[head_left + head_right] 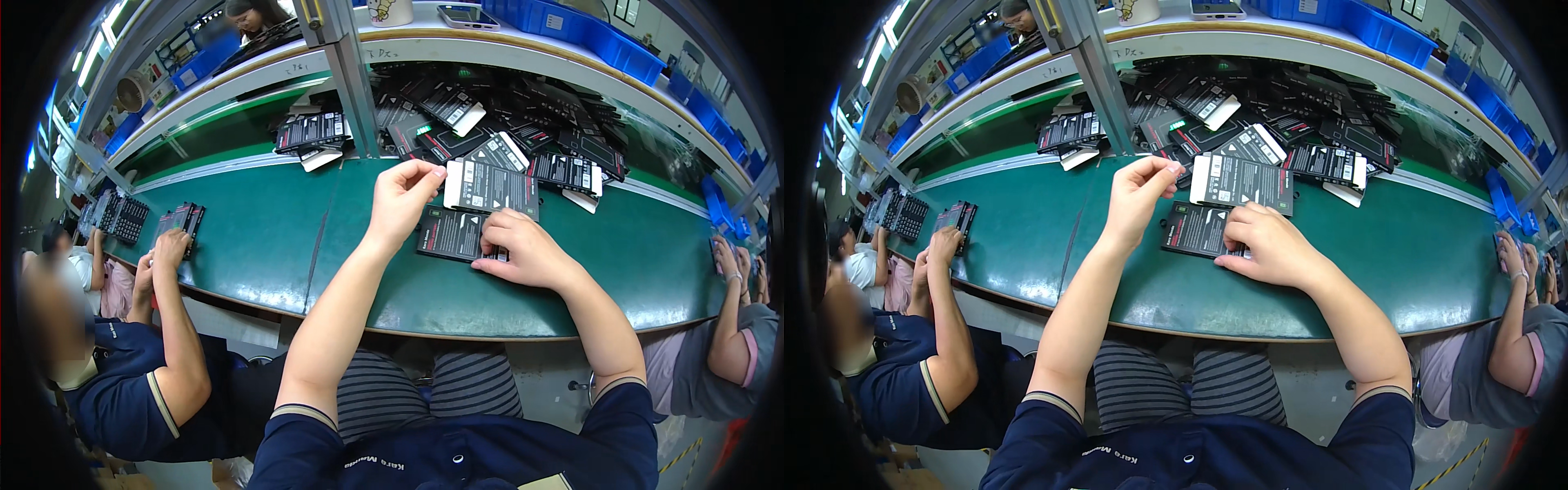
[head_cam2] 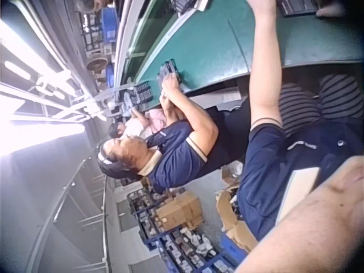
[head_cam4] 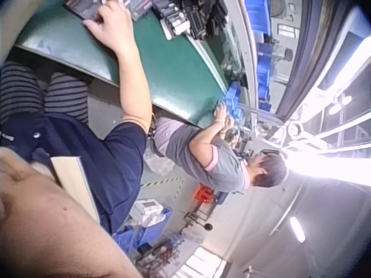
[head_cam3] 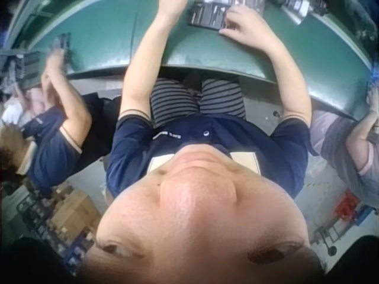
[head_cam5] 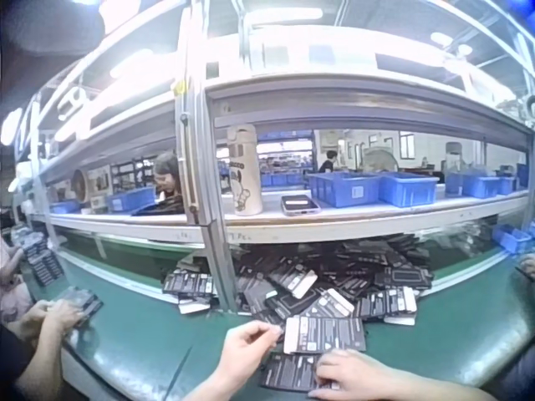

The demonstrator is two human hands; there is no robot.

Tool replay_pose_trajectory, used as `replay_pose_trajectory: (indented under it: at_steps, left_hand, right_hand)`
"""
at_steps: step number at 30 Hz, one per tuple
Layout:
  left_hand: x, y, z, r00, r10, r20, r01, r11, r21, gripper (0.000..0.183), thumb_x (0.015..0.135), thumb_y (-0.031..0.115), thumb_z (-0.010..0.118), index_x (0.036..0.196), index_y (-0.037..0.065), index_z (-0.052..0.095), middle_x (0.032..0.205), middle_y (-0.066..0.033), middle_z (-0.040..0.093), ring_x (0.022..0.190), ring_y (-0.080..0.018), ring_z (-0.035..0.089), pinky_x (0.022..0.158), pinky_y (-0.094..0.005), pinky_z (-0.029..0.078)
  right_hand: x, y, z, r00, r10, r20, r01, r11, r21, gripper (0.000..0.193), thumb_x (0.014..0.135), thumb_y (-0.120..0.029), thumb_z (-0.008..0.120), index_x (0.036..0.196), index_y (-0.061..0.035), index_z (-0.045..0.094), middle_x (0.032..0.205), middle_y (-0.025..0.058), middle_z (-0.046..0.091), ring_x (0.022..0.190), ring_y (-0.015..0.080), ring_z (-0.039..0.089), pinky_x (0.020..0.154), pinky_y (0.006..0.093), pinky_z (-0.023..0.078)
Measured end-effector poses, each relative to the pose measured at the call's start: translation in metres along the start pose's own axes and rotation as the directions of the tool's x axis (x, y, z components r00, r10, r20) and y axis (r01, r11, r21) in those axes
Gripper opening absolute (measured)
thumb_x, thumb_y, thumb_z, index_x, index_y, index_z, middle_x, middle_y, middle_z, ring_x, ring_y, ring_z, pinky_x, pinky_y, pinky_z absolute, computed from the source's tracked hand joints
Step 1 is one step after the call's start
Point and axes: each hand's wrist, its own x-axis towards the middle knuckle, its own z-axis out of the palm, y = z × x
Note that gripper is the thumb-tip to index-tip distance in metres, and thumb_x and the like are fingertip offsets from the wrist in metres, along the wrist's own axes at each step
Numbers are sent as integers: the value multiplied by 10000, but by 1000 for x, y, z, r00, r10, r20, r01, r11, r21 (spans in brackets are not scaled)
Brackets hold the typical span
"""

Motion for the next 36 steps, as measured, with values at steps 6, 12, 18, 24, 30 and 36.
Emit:
replay_pose_trajectory:
  at_steps: [6, 12, 18, 24, 30, 36]
  left_hand:
    - [-1, 1, -1, 1000, -6, 7, 6, 1000, -12, 135, 928, 141, 671, 955, 15, 712, 897, -28, 709, 758, -53, 593, 709, -223, 481]
    - [0, 1, -1, 1000, -11, 13, 11, 1000, -5, 138, 931, 141, 667, 963, 16, 714, 909, -34, 713, 773, -55, 593, 717, -227, 483]
    - [0, 1, 0, 1000, 0, 17, 0, 1000, -4, 148, 935, 157, 664, 963, 22, 716, 917, -34, 717, 769, -53, 593, 723, -230, 486]
    - [-2, 1, 4, 999, 35, -15, -36, 999, -23, 147, 936, 137, 666, 908, -1, 709, 763, 23, 645, 700, -34, 545, 636, -203, 437]
    - [-2, -1, 4, 1000, 30, 3, -30, 999, -36, 148, 936, 141, 670, 910, 1, 711, 758, 28, 638, 695, -28, 527, 623, -201, 418]
    - [1, -3, 7, 999, 8, 32, -7, 999, -41, 152, 937, 140, 669, 915, -4, 711, 753, 34, 628, 690, -26, 512, 616, -203, 405]
  right_hand:
    - [2, -3, 2, 1000, 1, 4, -1, 999, 54, 232, 798, -230, 768, 780, -52, 620, 834, 74, 606, 868, 273, 578, 799, 389, 485]
    - [-1, -4, 5, 1000, -10, -23, 11, 999, 50, 224, 793, -212, 775, 861, -49, 637, 1009, 90, 603, 979, 282, 566, 881, 393, 470]
    - [0, -4, 8, 999, -40, -20, 42, 995, 90, 243, 789, -207, 790, 888, -52, 632, 1160, 124, 574, 1110, 315, 534, 964, 409, 446]
    - [-2, -9, 8, 999, 10, 30, -14, 989, 149, 255, 808, -229, 784, 925, -56, 638, 1315, 161, 513, 1220, 346, 495, 1023, 423, 426]
    - [-3, -9, 8, 1000, -18, 3, 18, 1000, 25, 346, 812, -281, 776, 1041, -62, 638, 1365, 180, 483, 1266, 366, 469, 1050, 456, 402]
    - [-5, -7, 8, 999, 1, 50, -4, 997, 72, 410, 809, -288, 773, 1119, -56, 635, 1345, 171, 509, 1272, 352, 469, 1062, 460, 394]
